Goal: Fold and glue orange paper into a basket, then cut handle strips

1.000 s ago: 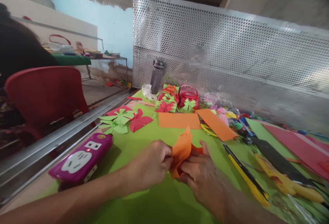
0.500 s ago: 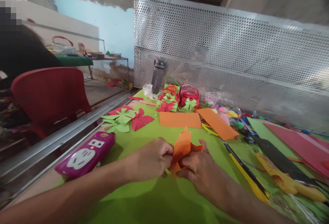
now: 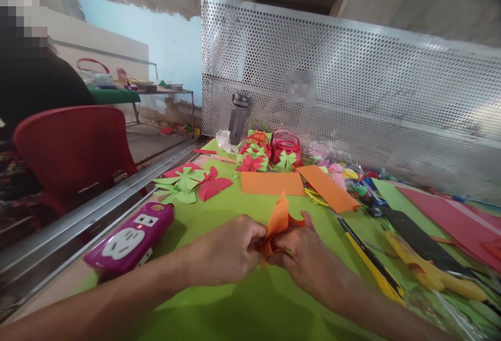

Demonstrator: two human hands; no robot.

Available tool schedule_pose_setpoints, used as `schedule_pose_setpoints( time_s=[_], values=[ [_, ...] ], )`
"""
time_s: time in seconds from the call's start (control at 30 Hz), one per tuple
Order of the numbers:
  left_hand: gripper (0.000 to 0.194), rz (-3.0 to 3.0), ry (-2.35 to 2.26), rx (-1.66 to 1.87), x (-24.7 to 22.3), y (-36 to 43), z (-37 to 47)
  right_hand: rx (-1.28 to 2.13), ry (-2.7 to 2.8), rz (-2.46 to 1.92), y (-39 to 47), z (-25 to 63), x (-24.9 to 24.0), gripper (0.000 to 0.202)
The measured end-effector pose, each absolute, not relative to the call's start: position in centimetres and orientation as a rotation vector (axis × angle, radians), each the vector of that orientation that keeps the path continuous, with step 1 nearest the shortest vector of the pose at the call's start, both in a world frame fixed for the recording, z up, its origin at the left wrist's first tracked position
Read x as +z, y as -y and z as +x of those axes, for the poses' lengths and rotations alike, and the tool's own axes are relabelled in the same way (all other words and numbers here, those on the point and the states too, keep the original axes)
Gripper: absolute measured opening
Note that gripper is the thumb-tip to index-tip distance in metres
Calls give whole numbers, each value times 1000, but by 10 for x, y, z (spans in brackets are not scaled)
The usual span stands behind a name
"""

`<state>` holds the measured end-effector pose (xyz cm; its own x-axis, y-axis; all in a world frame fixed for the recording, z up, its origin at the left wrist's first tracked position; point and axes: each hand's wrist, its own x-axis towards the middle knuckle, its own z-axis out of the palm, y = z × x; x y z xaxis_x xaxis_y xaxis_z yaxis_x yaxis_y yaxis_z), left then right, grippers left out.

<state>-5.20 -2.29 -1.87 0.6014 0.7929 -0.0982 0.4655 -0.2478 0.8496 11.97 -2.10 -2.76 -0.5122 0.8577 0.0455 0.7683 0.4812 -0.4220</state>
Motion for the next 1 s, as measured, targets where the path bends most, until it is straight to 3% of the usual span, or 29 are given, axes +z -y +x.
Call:
schedule_pose_setpoints(
  time_s=[0.17, 0.53, 0.83, 1.0],
  values=[
    [11, 1965, -1140, 505, -24, 29, -48, 502, 2501, -1406, 23, 118, -25, 28],
    [25, 1905, -1173, 609, -23, 31, -42, 499, 2492, -1460, 24, 117, -18, 15],
    [21, 1903, -1166, 670, -25, 26, -44, 246, 2507, -1331, 27, 122, -15, 10],
    [21, 1888, -1144, 659, -24, 24, -44, 14, 2506, -1257, 26, 131, -15, 25]
  ],
)
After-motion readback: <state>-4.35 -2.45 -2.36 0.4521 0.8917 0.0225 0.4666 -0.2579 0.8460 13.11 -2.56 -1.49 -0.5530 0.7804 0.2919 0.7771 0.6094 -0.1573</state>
